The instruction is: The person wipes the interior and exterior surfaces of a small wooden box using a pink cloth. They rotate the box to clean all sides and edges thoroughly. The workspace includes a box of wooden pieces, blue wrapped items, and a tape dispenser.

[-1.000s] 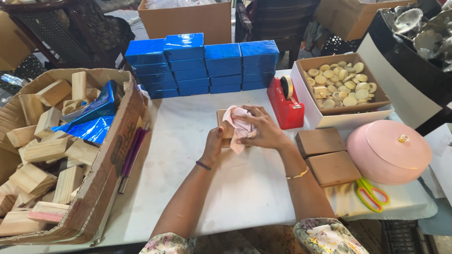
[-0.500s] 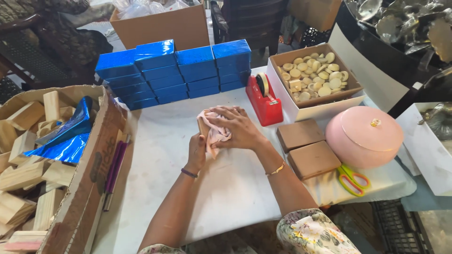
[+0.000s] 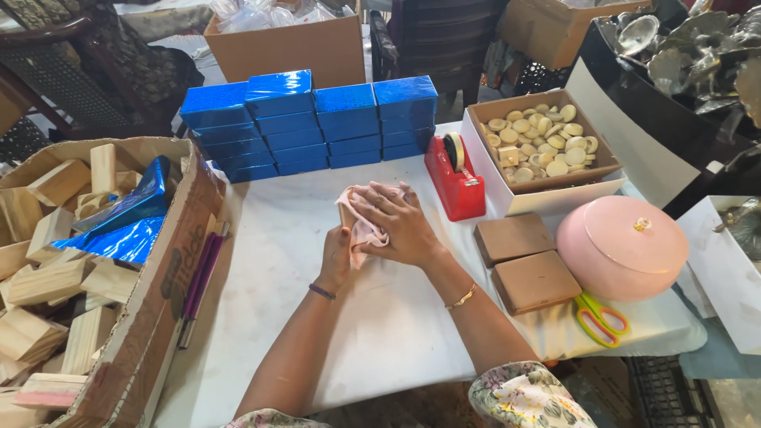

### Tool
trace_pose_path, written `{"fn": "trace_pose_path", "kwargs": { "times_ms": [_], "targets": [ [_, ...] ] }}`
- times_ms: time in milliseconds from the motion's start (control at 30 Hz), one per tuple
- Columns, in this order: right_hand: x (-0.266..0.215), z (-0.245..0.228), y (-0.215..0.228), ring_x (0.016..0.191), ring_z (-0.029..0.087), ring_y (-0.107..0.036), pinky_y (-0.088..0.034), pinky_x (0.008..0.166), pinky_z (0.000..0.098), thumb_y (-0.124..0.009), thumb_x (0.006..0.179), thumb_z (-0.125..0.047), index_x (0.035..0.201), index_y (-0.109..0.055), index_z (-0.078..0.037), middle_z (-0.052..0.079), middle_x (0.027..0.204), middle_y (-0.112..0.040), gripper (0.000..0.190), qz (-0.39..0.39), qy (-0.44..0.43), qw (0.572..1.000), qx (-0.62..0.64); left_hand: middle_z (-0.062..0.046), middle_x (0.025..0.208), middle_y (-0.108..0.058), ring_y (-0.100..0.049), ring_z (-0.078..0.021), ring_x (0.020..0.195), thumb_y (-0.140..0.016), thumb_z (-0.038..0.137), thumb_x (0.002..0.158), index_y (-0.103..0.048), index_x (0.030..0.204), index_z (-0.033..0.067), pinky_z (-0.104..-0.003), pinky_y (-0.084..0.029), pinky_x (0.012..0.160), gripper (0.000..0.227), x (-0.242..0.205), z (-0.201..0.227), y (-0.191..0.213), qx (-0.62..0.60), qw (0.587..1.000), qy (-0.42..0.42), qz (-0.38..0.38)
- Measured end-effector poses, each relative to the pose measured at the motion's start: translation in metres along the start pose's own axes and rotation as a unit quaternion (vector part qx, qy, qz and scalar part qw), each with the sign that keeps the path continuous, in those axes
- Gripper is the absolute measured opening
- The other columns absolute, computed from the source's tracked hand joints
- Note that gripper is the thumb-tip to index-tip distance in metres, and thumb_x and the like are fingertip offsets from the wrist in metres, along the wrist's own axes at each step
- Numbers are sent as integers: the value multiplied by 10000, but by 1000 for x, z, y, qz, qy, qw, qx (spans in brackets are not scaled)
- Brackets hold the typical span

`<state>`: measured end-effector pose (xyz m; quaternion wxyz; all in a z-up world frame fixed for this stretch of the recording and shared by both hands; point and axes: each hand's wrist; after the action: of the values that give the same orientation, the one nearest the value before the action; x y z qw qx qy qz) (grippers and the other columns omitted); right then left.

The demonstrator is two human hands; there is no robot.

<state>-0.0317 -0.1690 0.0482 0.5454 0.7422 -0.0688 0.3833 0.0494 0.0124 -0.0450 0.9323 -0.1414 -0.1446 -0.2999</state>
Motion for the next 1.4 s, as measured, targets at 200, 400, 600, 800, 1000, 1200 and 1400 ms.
{"fn": "trace_pose_path", "kwargs": {
  "times_ms": [200, 400, 600, 800, 1000, 1200, 1400],
  "targets": [
    [-1, 10, 4, 1477, 285, -438, -186, 1201, 622, -679, 807, -716, 1493, -538, -255, 38, 1585, -504, 839, -15, 3, 1000, 26, -74, 898, -738, -686, -104, 823, -363, 845, 953, -703, 1071, -56, -218, -528, 678, 970, 0, -9, 3, 151, 985, -78, 1],
    [-8, 33, 7, 1517, 295, -392, -116, 1223, 637, -741, 787, -656, 1439, -627, -275, 43, 1563, -532, 763, -37, -36, 995, 85, -159, 1112, -733, -759, -234, 984, -448, 849, 853, -594, 1237, -90, -327, -627, 828, 1025, 3, 9, -5, -13, 1000, 5, -13],
    [-3, 16, -1, 1503, 272, -412, -146, 1205, 612, -726, 816, -632, 1387, -648, -267, 36, 1545, -542, 682, -40, -47, 997, 39, -149, 1148, -716, -759, -229, 1000, -489, 839, 819, -564, 1273, -62, -328, -629, 858, 1012, 3, -1, 0, -69, 997, 25, -12],
    [7, -11, -1, 1484, 263, -435, -252, 1201, 569, -653, 907, -565, 1484, -567, -184, 56, 1563, -530, 697, -20, 32, 999, -33, -149, 914, -726, -606, -167, 731, -481, 786, 989, -655, 1089, -129, -266, -429, 593, 937, 0, -22, 2, -38, 999, 2, 4],
    [-2, 28, 13, 1474, 284, -457, -314, 1226, 486, -703, 890, -553, 1409, -633, -156, 63, 1526, -556, 657, -26, 17, 996, 79, -121, 990, -761, -755, -177, 924, -384, 831, 925, -661, 1132, -67, -269, -596, 817, 962, 3, 24, -13, 27, 999, -22, 2],
    [2, 15, 12, 1459, 280, -492, -384, 1207, 443, -690, 895, -518, 1386, -653, -165, 60, 1518, -575, 606, -35, 0, 993, 113, -77, 1075, -739, -741, -167, 977, -434, 808, 847, -626, 1196, -9, -295, -604, 840, 909, 4, 7, -7, -68, 997, 25, 10],
    [11, -13, 6, 1474, 289, -472, -321, 1228, 488, -723, 847, -538, 1404, -632, -176, 71, 1521, -574, 670, 2, 77, 996, 46, -46, 765, -686, -610, -124, 700, -417, 806, 975, -701, 886, -27, -276, -467, 608, 884, -3, -2, -11, 86, 996, -35, 12]
  ]
}}
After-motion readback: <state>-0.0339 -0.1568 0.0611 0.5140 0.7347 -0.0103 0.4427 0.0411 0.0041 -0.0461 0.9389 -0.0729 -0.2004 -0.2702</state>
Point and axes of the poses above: each hand's wrist, its own x-axis towards the middle knuckle, its own y-axis out of the back of the hand, z = x × y
